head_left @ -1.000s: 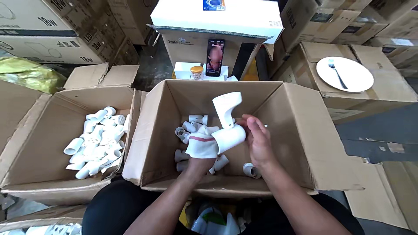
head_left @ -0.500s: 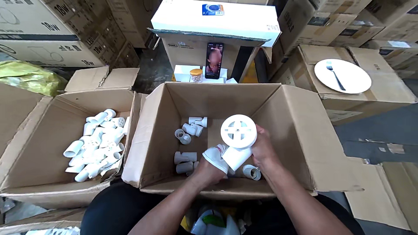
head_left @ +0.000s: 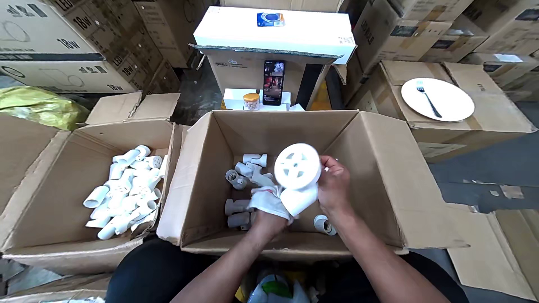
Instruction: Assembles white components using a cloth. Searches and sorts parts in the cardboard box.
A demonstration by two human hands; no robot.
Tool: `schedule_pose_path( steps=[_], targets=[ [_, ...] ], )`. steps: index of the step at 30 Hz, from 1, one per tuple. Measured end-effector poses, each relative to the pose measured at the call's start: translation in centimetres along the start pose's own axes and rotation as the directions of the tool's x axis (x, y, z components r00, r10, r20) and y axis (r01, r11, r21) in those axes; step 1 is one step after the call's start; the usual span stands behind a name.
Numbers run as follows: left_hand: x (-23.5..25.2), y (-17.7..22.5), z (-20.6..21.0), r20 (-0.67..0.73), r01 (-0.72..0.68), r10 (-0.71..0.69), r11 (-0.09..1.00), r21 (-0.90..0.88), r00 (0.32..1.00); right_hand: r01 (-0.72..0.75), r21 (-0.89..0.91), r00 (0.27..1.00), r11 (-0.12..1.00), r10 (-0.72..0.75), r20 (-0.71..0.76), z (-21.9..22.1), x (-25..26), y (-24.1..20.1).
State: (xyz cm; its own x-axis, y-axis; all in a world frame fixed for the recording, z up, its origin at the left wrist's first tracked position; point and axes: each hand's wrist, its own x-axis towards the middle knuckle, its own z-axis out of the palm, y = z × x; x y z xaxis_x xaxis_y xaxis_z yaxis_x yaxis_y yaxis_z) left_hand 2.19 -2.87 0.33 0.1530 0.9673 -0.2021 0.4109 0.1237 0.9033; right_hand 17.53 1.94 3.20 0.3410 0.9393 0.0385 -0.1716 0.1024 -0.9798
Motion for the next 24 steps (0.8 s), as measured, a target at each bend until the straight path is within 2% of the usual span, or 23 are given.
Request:
schedule_pose_path(
  steps=[1,2,3,4,5,6,7,9,11,12,13,14,15,16,18,19,20,21,22,24],
  targets=[
    [0.0,0.6,0.1,0.09,0.137,-0.12,0.969,-0.208,0.989,0.049,0.018,0.999,0.999,-0.05,0.015,0.0,-0.1,-0.3],
    [-0.1,1.1,0.1,0.204,0.285,-0.213,0.848,-0.448,0.955,0.095,0.036,0.995,0.995,-0.096,0.024,0.0,-0.2,-0.5],
    [-0.3,1.2,-0.1,0.348,0.442,-0.28,0.665,-0.601,0.895,0.141,0.06,0.989,0.988,-0.143,0.031,-0.1,-0.3,-0.7],
    [-0.5,1.2,-0.3,0.476,0.563,-0.303,0.507,-0.653,0.826,0.184,0.085,0.981,0.979,-0.188,0.04,-0.1,-0.4,-0.9],
    [-0.6,1.0,-0.5,0.558,0.621,-0.278,0.419,-0.662,0.782,0.219,0.1,0.973,0.971,-0.225,0.051,-0.1,-0.5,-1.1],
    [-0.6,0.9,-0.6,0.587,0.636,-0.252,0.402,-0.659,0.769,0.231,0.107,0.969,0.967,-0.238,0.063,-0.1,-0.5,-1.3],
    [-0.6,0.9,-0.6,0.577,0.616,-0.238,0.447,-0.649,0.781,0.202,0.102,0.975,0.974,-0.211,0.077,-0.2,-0.5,-1.3],
    [-0.6,1.3,-0.6,0.468,0.468,-0.214,0.702,-0.536,0.857,0.064,0.042,0.994,0.997,-0.067,0.083,-0.8,-0.5,-1.0],
    [0.2,2.0,-1.1,0.333,0.218,-0.151,0.96,-0.174,0.931,-0.071,-0.055,0.995,0.996,0.074,0.064,-1.1,-0.5,-1.0],
    [0.7,2.0,-1.5,0.292,0.095,-0.108,0.994,0.059,0.95,-0.108,-0.113,0.992,0.988,0.115,0.052,-1.1,-0.1,-0.8],
    [0.9,1.7,-1.6,0.241,-0.013,-0.047,0.971,0.24,0.97,-0.14,-0.175,0.987,0.975,0.151,0.049,-1.1,0.3,-0.6],
    [0.9,1.0,-1.4,0.159,-0.119,0.066,0.93,0.349,0.985,-0.173,-0.232,0.981,0.957,0.19,0.05,-1.1,0.7,-0.5],
    [0.7,0.1,-1.3,0.062,-0.23,0.224,0.881,0.413,0.973,-0.206,-0.275,0.972,0.939,0.228,0.05,-1.1,1.1,-0.2],
    [0.5,-1.1,-1.2,-0.024,-0.327,0.377,0.831,0.45,0.926,-0.237,-0.314,0.963,0.919,0.264,0.046,-1.1,1.5,0.1],
    [0.3,-2.6,-1.4,-0.13,-0.483,0.606,0.73,0.484,0.785,-0.333,-0.389,0.926,0.859,0.375,0.036,-0.9,1.8,0.6],
    [0.3,-3.1,-1.6,-0.137,-0.545,0.685,0.67,0.505,0.715,-0.386,-0.406,0.902,0.829,0.431,0.024,-0.8,1.7,0.9],
    [0.3,-3.4,-1.9,-0.126,-0.585,0.729,0.629,0.512,0.673,-0.432,-0.397,0.881,0.81,0.474,0.008,-0.7,1.6,1.1],
    [0.3,-3.4,-1.9,-0.124,-0.591,0.722,0.641,0.489,0.681,-0.459,-0.359,0.871,0.813,0.491,-0.003,-0.6,1.3,1.3],
    [0.2,-3.3,-1.7,-0.145,-0.548,0.648,0.725,0.418,0.748,-0.448,-0.297,0.884,0.843,0.467,-0.006,-0.6,1.1,1.5],
    [0.4,-1.5,-1.2,-0.191,-0.305,0.35,0.925,0.228,0.917,-0.288,-0.151,0.956,0.946,0.292,0.007,-1.0,0.7,1.8]
  ],
)
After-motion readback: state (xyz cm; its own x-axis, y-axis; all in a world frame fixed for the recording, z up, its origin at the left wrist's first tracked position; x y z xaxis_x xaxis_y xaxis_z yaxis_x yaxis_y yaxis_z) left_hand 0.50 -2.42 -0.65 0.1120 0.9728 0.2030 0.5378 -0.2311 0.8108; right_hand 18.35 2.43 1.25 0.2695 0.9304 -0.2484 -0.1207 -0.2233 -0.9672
